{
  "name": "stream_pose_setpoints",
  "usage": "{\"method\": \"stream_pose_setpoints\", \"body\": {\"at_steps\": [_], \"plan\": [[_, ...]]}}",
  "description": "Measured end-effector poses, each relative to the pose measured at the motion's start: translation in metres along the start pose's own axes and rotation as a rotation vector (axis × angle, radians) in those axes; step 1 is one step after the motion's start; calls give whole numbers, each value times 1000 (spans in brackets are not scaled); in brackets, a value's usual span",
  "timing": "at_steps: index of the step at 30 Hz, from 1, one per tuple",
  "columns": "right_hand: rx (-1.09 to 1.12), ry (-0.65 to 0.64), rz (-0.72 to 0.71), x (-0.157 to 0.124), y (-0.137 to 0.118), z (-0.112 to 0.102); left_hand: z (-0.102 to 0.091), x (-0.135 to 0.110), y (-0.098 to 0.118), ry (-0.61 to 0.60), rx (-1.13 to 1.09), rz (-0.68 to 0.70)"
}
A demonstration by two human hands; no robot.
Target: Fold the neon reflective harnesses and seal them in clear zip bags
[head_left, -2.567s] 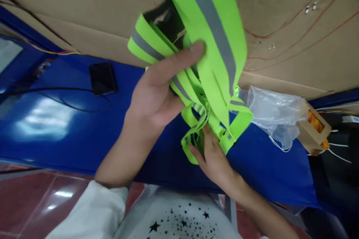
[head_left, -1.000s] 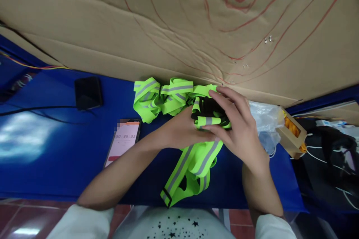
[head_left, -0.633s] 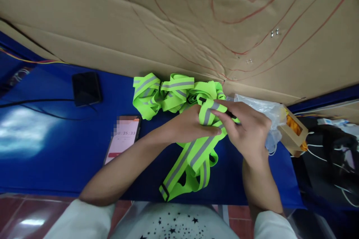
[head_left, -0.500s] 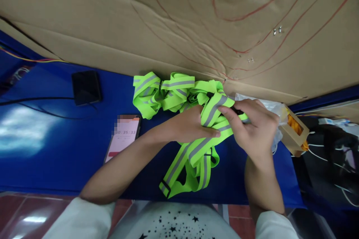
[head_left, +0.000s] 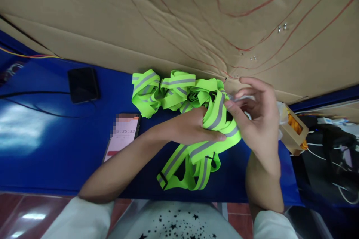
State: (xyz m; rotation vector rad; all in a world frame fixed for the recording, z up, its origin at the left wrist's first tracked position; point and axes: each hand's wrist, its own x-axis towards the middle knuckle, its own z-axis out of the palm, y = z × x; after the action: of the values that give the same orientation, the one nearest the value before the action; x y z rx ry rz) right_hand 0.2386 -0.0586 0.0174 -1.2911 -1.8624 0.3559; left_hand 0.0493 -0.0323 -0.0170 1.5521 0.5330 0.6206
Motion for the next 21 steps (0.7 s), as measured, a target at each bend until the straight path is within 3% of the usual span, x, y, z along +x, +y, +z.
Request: {"method": "stream_pose_setpoints", "body": {"at_steps": [2,5,7,10,15,18,21], "plan": [[-80,-70,-88,-1,-3,-3,0,0,0,21,40,7],[-131,-309,-190,-4,-7,-6,-4,-2,0,27,57,19],[-145,-372,-212,-5,-8,-4,-9,-4,0,14,42,37],[-127,-292,-197,-5,-7,0,-13,-6,2,-16,-3,-34],[-148,-109,-111,-3,-5,1,-4,-1,1,-109,-325,-136],[-143,-150,-73,-2,-5,-1,-1,1,-1,-249,-320,-192],[-68,-196,-48,-2,-7,-2,-6,-1,-2,-295,-281,-231]]}}
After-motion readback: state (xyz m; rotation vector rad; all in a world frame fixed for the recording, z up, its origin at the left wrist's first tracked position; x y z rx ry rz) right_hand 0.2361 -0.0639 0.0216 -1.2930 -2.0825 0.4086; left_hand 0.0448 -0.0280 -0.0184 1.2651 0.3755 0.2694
